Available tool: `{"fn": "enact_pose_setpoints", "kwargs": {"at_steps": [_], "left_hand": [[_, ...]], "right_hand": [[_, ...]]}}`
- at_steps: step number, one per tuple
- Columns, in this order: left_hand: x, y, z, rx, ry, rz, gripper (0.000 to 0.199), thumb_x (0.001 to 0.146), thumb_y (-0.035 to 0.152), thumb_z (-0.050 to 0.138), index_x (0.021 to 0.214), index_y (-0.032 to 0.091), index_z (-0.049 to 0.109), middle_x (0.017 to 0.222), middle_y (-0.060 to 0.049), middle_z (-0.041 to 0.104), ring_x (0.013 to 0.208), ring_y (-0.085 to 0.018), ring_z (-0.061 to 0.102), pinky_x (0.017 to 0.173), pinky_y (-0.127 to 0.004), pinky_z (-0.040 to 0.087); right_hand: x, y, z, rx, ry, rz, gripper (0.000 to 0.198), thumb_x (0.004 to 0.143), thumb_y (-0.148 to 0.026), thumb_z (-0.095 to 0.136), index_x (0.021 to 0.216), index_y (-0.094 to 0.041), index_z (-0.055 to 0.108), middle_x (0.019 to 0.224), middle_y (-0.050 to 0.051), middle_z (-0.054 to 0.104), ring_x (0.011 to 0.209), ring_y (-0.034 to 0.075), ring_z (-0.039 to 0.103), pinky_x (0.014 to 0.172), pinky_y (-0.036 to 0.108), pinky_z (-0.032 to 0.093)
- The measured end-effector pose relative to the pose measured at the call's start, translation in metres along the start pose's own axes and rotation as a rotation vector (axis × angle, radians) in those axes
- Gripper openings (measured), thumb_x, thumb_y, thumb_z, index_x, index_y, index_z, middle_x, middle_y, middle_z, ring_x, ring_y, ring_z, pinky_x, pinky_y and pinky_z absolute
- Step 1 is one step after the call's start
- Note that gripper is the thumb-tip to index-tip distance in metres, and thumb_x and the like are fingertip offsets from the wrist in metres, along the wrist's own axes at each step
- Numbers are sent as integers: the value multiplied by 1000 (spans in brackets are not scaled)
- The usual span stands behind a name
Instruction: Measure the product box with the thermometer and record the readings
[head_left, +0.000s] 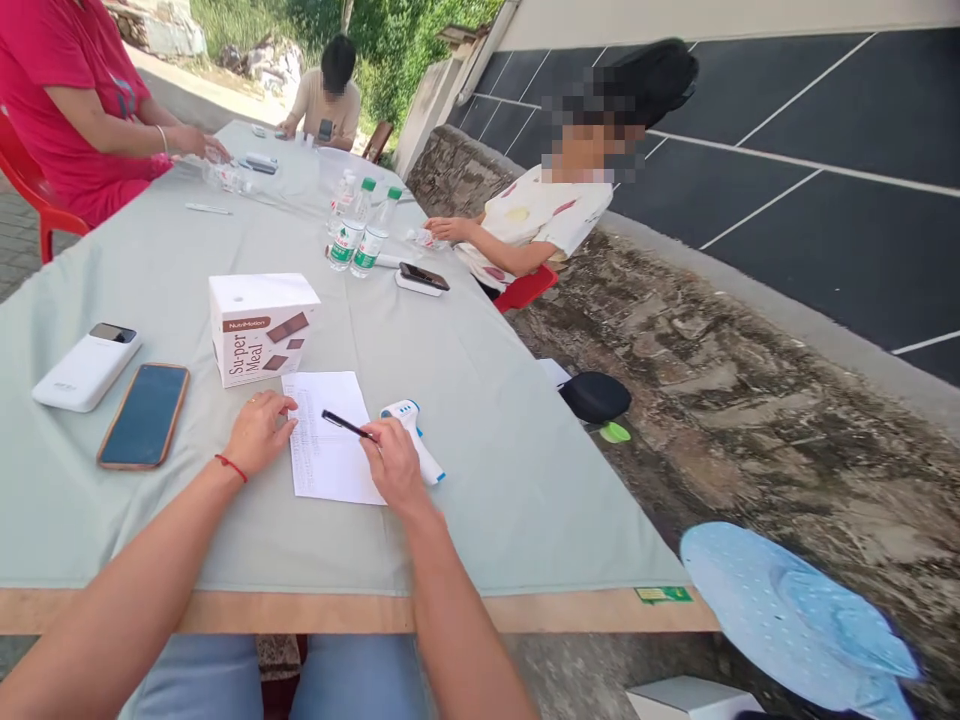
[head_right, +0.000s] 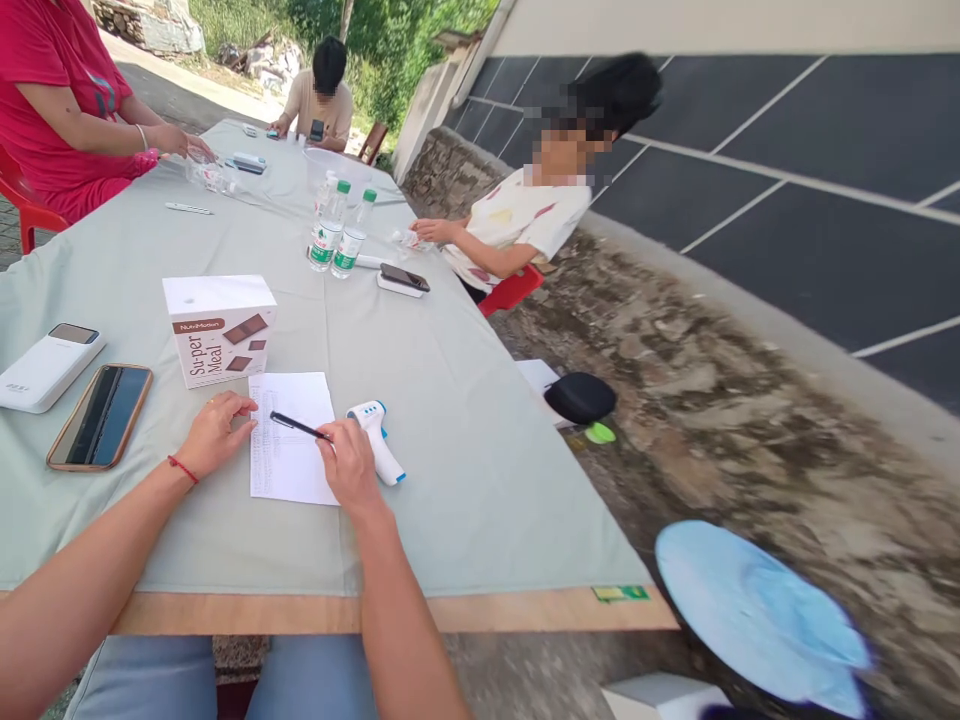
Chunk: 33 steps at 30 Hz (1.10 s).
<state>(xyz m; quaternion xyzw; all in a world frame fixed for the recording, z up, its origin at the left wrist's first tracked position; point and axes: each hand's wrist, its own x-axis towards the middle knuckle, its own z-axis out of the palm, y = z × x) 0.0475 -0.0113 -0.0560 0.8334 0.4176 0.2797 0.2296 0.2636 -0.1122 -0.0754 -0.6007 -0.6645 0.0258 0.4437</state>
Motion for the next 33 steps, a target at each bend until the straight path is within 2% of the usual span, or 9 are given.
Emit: {"fn": "enact_pose_setpoints", "kwargs": {"at_steps": [3,6,9,13,18,24,33], "left_hand": [[-2,6,-2,71,-95,-7,18,78,25,60,96,20,61,100,-8,61,97,-26,56,89,-44,44],[-4,12,-3,159,-197,7,30,72,31,68,99,21,60,111,-9,58,104,-29,52,94,-48,39],[-6,14,-4,215,-249,31,40,68,36,72,103,20,59,115,-10,55,107,-30,50,98,-48,35],[-6,16,-3,254,-266,42,46,66,40,73,104,19,58,116,-11,54,107,-30,49,99,-48,33],[-6,17,-2,263,-257,68,44,66,41,72,102,20,57,114,-10,54,105,-29,49,97,-47,34],[-6,17,-1,253,-271,53,46,65,42,72,103,19,57,114,-11,54,105,-29,48,97,-46,34],[-6,19,-1,254,-271,45,46,65,42,72,103,19,57,115,-11,55,105,-29,48,98,-46,33]], "right_hand": [[-6,-17,5,377,169,230,9,88,-32,54,86,-23,52,68,-2,57,60,16,56,63,33,47],[-12,-36,15,648,122,411,12,84,-34,55,80,-23,52,59,-4,58,53,14,58,61,32,49],[-14,-45,25,670,23,536,15,77,-35,57,81,-21,60,63,-1,63,54,14,58,57,30,48],[-14,-45,33,560,29,653,14,62,-31,61,72,-21,59,61,-3,58,51,12,49,49,26,41],[-15,-45,36,439,77,603,9,64,-30,55,63,-22,51,54,-6,48,52,12,44,51,26,38],[-18,-45,35,420,44,502,11,68,-30,54,62,-23,50,57,-5,47,55,12,43,54,27,38],[-21,-42,38,412,-11,484,12,71,-29,55,62,-23,50,58,-5,47,56,13,43,56,27,37]]}}
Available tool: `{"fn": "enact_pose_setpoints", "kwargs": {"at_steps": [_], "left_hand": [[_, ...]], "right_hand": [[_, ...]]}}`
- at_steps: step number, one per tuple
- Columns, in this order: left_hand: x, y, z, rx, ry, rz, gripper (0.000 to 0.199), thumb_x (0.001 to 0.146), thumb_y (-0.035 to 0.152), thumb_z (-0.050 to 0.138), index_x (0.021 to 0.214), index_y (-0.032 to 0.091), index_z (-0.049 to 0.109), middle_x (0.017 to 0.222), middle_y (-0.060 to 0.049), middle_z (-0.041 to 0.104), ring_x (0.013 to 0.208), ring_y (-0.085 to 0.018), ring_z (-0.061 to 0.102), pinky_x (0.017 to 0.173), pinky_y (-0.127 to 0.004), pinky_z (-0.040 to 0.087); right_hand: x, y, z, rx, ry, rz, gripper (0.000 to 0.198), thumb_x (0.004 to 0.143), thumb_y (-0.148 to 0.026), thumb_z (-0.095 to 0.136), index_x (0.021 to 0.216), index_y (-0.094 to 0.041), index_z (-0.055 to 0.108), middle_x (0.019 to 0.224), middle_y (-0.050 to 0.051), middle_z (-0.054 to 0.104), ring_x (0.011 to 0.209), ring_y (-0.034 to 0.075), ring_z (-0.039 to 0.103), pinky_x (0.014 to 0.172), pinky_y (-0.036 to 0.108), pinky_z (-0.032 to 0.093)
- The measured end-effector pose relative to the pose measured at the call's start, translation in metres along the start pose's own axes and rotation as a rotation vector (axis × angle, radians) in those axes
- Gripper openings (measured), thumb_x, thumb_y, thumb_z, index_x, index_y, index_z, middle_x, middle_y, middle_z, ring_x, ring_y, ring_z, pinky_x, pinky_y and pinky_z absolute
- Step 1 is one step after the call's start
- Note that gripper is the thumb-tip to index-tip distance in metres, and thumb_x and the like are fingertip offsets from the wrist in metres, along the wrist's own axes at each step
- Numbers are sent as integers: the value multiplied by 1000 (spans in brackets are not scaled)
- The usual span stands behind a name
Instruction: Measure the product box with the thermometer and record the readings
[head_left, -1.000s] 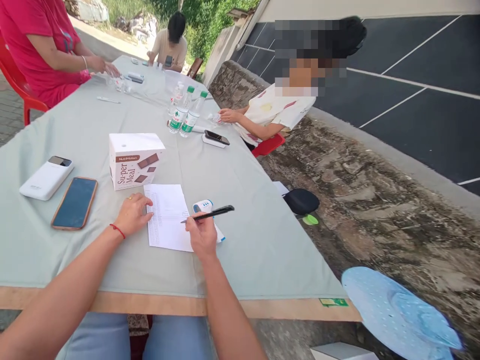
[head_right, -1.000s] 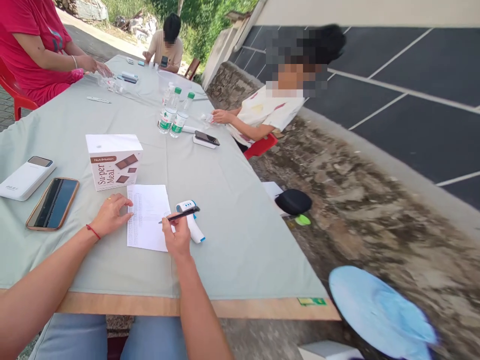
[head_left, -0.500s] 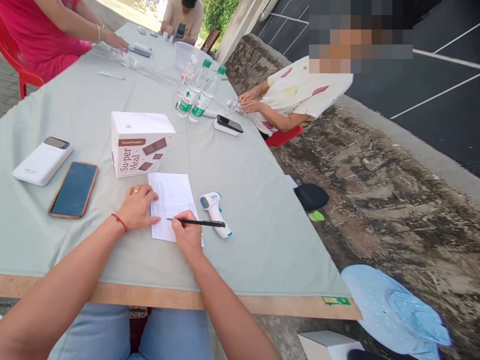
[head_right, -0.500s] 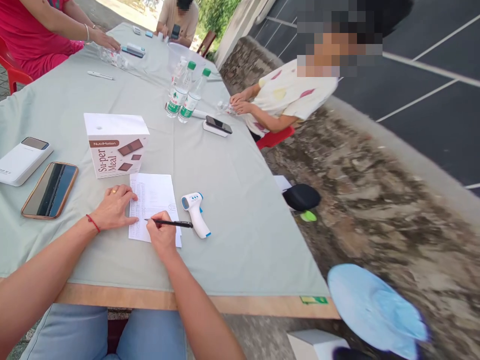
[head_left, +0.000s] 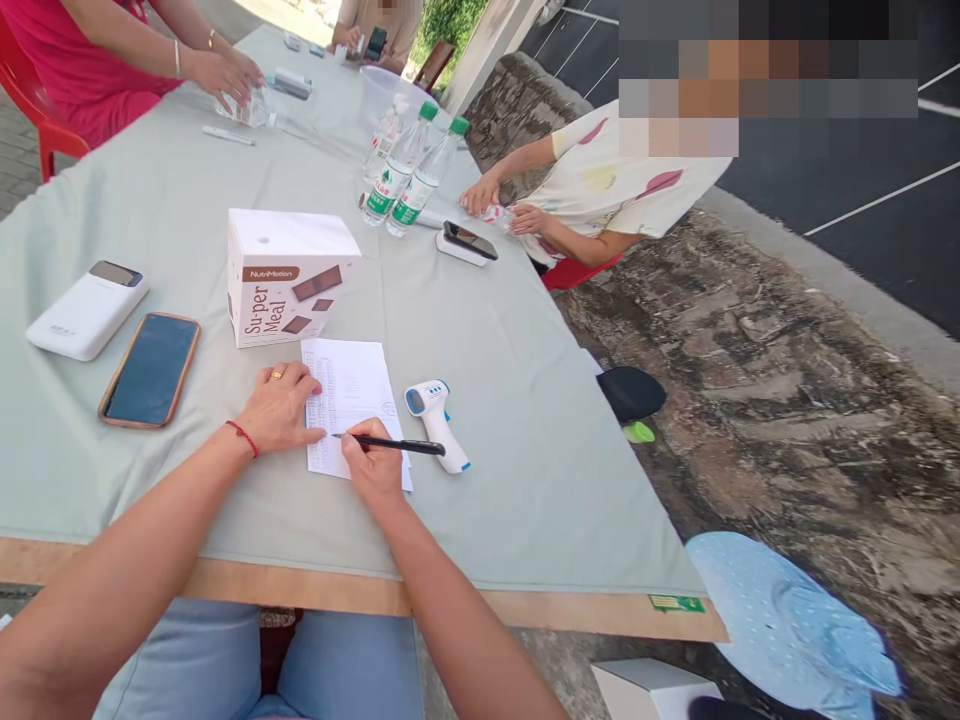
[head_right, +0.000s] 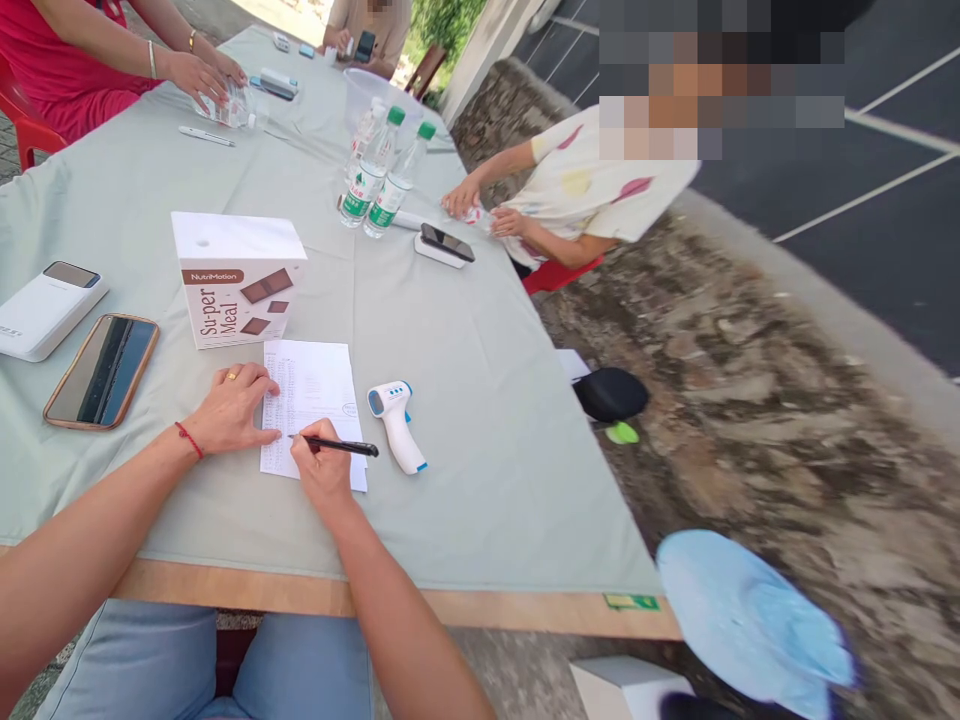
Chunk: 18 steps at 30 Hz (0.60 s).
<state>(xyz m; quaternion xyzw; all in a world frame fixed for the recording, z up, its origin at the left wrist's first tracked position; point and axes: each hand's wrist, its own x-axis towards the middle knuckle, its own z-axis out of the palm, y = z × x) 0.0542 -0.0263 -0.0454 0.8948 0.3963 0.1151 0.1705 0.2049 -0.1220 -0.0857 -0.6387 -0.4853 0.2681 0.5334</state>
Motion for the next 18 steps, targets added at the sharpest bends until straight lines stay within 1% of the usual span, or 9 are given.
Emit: {"fn": "enact_pose_setpoints", "kwargs": {"at_steps": [11,18], "left_hand": [[0,-1,0,-3,6,9,46,65,41,73,103,21,57,115,-10,55,105,-29,48,97,-46,33],[0,-1,0,-16,13,6,46,64,40,73,103,22,57,115,-9,54,105,-29,48,97,-47,33]], "right_hand": [[0,0,-1,-19,-22,-10,11,71,-29,53,63,-23,48,58,-5,47,57,13,43,57,27,37],[0,-1,-1,-10,-13,15,12,70,-29,54,61,-23,48,57,-5,46,57,13,42,56,27,36]]}}
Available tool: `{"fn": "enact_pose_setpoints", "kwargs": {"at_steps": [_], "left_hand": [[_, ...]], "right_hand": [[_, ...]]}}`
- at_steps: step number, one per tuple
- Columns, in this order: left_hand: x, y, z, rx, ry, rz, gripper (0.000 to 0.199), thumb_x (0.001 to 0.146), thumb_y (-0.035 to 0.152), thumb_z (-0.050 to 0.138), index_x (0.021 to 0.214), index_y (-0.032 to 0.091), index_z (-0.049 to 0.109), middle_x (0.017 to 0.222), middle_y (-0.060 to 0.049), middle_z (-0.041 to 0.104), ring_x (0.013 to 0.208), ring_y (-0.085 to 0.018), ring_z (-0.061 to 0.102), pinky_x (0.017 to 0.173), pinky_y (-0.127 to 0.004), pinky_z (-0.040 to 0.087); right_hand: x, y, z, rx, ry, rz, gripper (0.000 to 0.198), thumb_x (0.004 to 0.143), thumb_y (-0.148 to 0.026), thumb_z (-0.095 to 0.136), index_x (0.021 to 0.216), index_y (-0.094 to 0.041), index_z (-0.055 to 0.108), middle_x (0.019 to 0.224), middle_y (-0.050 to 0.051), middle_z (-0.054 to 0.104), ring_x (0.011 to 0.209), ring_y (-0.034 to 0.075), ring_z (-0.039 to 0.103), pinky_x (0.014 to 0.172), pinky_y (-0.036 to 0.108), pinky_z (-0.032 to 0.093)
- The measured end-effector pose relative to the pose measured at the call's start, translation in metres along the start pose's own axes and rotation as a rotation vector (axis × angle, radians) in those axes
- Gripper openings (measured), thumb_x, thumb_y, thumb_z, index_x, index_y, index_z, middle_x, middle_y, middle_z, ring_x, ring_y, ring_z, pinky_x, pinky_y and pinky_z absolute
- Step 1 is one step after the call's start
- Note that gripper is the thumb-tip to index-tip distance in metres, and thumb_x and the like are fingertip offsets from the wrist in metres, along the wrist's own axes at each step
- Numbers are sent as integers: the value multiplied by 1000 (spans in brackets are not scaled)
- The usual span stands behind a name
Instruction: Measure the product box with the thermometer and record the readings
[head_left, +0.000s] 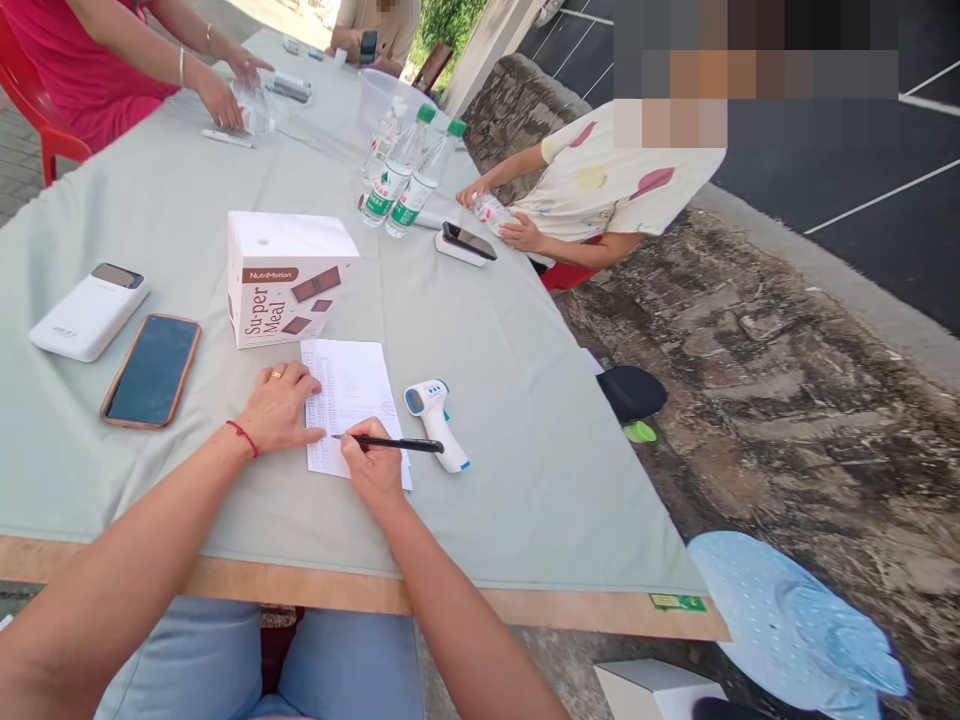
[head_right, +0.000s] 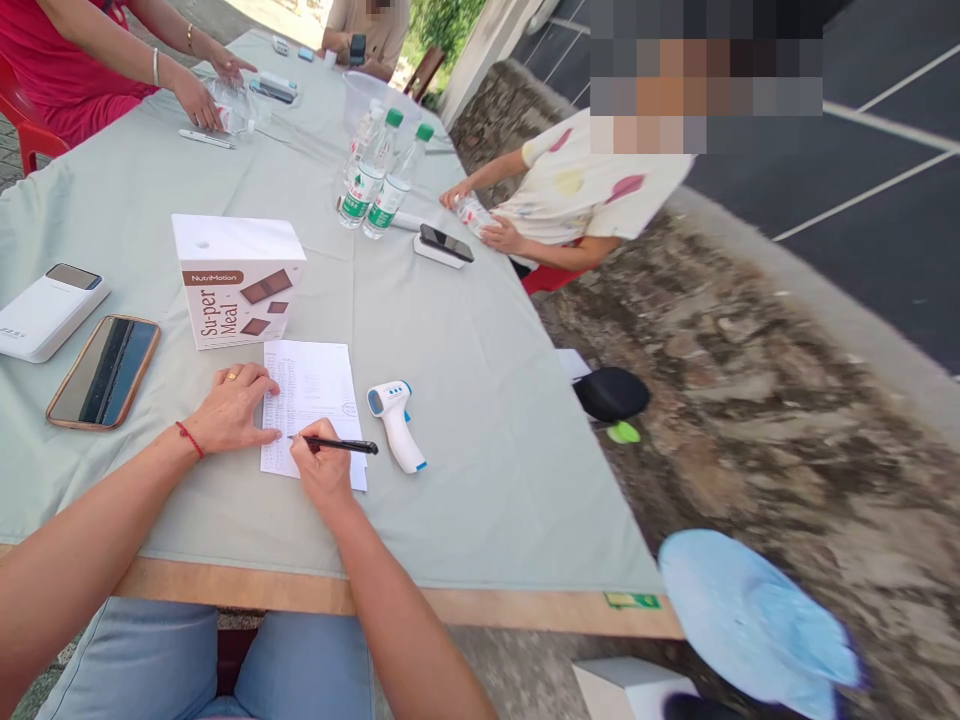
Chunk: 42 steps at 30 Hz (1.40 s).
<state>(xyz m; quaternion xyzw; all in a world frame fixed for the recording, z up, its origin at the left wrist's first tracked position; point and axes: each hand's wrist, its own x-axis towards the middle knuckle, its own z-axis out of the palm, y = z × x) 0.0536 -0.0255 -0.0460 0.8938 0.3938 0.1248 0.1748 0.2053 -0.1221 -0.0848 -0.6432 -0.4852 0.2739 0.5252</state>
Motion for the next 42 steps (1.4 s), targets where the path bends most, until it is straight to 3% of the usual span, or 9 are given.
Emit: {"fn": "enact_pose_setpoints", "kwargs": {"at_steps": [17,30,42], "left_hand": [[0,0,-1,-2,-18,-6,48,65,41,73,104,21,56,116,-10,54,107,-30,48,97,-46,33],[0,-1,1,1,-9,-1,48,65,42,73,104,21,56,116,-10,54,107,-30,48,97,-47,33],[0,0,-1,-11,-12,-2,48,64,42,73,104,22,56,116,-10,54,107,-30,48,98,-48,32]], "right_hand": [[0,1,0,-5,0,-3,11,69,-29,53,62,-23,47,58,-5,46,57,13,41,57,27,36],[-1,-4,0,-19,74,-15,11,70,-29,51,61,-23,46,57,-5,46,57,13,41,56,27,36],[1,-3,0,-24,38,-7,12,69,-30,51,60,-23,47,57,-5,45,57,13,41,56,27,36]]}}
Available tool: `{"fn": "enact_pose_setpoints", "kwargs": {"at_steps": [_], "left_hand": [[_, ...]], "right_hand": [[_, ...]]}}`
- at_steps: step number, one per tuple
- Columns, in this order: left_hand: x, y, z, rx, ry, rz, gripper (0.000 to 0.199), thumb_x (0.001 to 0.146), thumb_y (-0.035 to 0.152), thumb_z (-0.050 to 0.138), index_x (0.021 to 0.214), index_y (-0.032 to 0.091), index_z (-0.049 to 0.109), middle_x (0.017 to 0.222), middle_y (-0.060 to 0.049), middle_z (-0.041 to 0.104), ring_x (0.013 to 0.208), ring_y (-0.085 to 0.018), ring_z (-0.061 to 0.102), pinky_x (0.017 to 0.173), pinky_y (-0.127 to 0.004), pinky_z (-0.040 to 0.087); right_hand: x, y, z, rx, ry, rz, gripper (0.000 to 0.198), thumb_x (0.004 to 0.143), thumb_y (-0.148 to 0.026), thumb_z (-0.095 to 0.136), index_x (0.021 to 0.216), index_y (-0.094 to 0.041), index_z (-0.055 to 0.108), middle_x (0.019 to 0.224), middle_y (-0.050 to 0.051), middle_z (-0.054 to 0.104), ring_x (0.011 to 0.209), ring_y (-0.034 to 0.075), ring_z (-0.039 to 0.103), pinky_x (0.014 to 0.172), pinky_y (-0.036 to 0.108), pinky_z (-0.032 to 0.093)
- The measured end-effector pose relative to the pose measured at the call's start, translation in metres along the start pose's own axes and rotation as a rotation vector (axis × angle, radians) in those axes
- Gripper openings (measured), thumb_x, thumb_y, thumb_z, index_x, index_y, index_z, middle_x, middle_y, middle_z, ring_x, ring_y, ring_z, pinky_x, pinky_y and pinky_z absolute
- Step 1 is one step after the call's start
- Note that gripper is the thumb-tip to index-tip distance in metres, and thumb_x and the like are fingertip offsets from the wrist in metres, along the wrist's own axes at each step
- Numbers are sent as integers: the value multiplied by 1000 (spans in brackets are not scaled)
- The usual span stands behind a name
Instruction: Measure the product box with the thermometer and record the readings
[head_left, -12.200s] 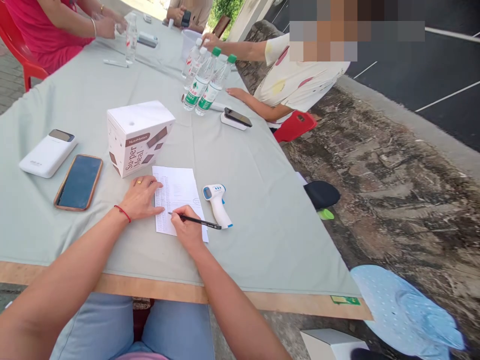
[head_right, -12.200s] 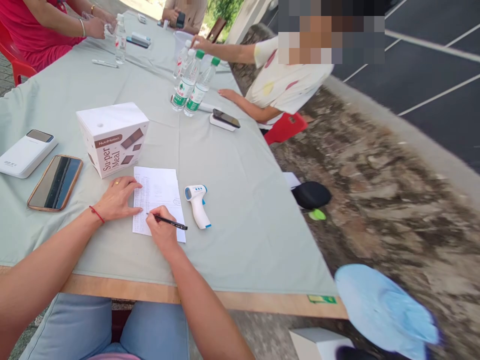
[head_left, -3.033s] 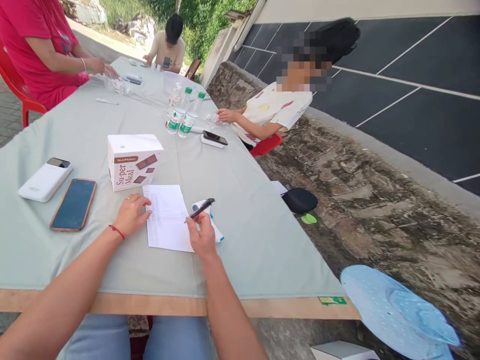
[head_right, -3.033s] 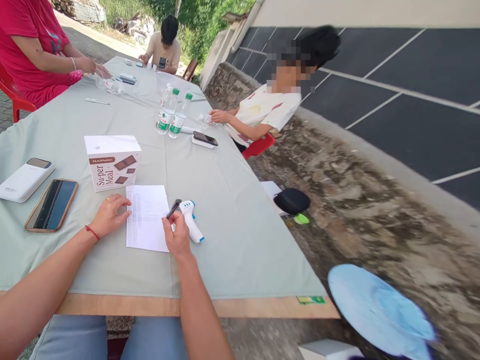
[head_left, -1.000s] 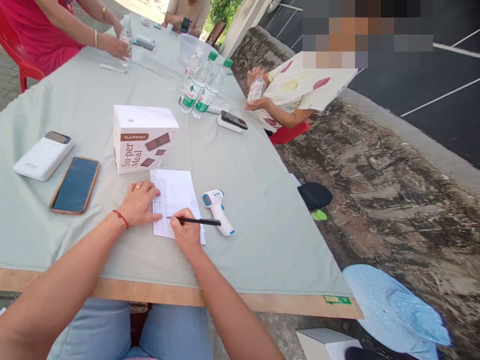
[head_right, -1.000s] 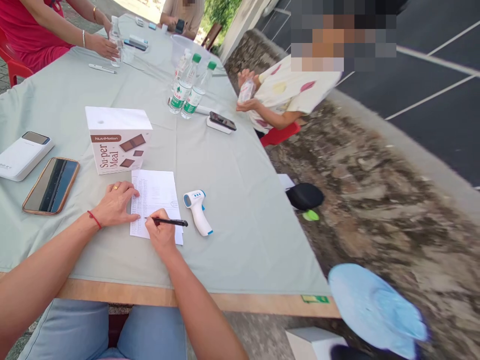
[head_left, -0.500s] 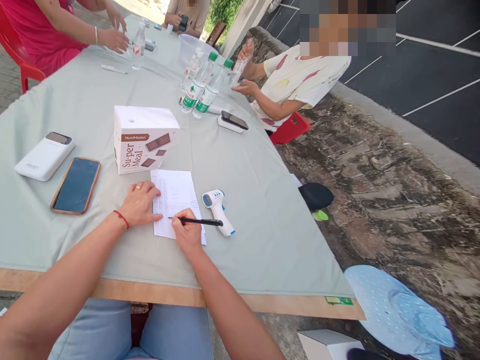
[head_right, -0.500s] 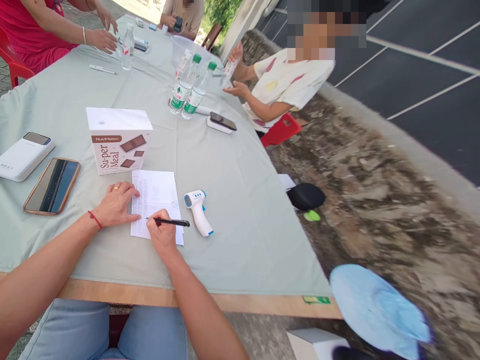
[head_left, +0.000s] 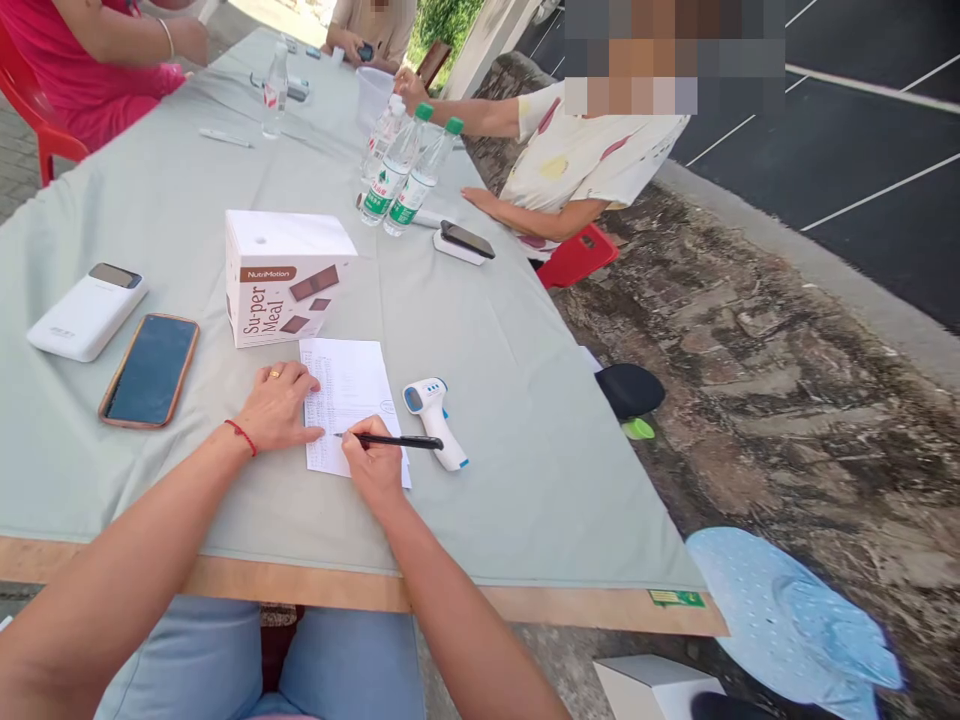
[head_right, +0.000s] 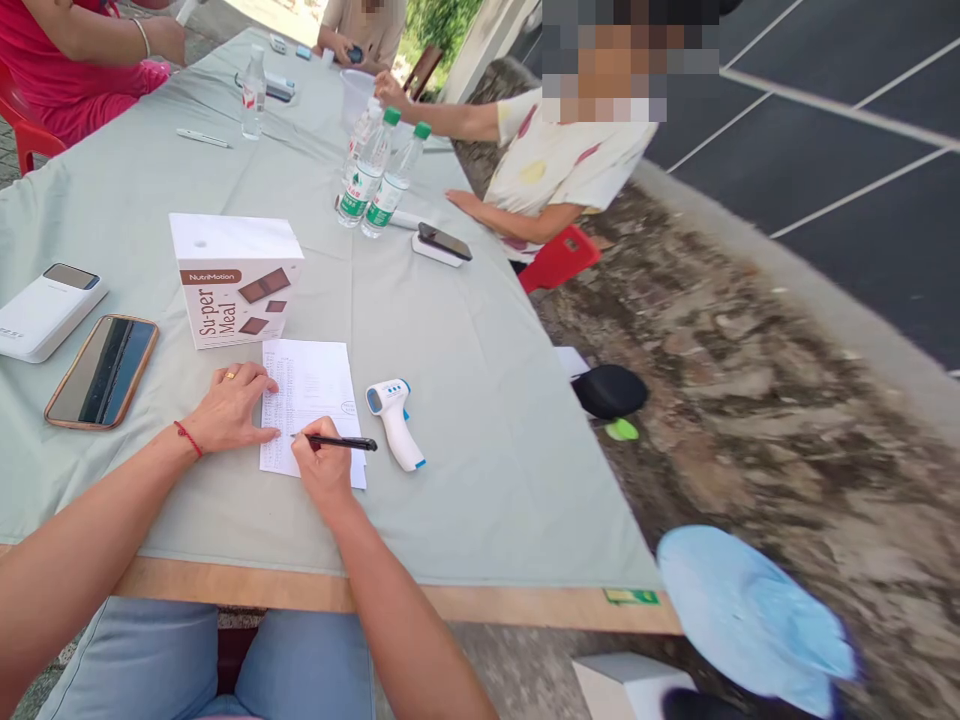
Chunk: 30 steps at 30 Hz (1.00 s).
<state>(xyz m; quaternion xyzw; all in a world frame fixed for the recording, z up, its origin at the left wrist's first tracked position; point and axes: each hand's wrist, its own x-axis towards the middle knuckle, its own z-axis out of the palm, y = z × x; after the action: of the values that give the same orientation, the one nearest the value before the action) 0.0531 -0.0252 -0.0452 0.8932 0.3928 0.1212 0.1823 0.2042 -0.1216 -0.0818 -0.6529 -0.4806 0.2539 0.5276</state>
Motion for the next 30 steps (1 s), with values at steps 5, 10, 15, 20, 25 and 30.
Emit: {"fn": "enact_pose_setpoints", "kwargs": {"at_steps": [5,10,15,20,25,30], "left_hand": [[1,0,0,10,2,-3,48,64,42,74,104,22,56,116,-10,54,107,-30,48,97,-48,32],[1,0,0,13,-7,-7,49,64,42,74,105,21,56,117,-11,54,108,-30,48,98,-48,32],[0,0,0,16,0,0,47,64,41,73,104,22,56,116,-10,54,107,-30,48,97,-47,33],[0,-1,0,16,3,0,49,64,42,73,104,20,56,117,-11,55,107,-30,48,98,-48,32],[0,-2,5,-15,45,21,48,61,39,75,100,19,56,114,-11,56,105,-31,49,96,-48,34],[1,-10,-2,-173,455,67,22,72,28,64,85,21,48,92,-5,56,89,-23,52,83,-39,41]], "right_hand": [[0,-1,0,9,9,2,12,69,-29,51,60,-23,47,57,-5,45,57,13,41,56,27,36],[0,-1,0,17,43,-6,13,69,-30,51,59,-24,45,56,-5,44,57,13,41,56,27,36],[0,0,0,6,33,11,13,69,-29,51,60,-24,45,56,-5,44,58,14,41,57,27,36],[0,1,0,-4,11,9,13,70,-30,51,60,-23,45,57,-5,44,57,13,41,56,27,36],[-2,4,-2,-33,35,-59,13,75,-28,51,64,-23,45,58,-6,45,56,12,43,55,26,38],[10,14,-15,-168,126,-317,16,89,-26,46,94,-21,59,83,2,61,79,17,57,72,30,46]]}}
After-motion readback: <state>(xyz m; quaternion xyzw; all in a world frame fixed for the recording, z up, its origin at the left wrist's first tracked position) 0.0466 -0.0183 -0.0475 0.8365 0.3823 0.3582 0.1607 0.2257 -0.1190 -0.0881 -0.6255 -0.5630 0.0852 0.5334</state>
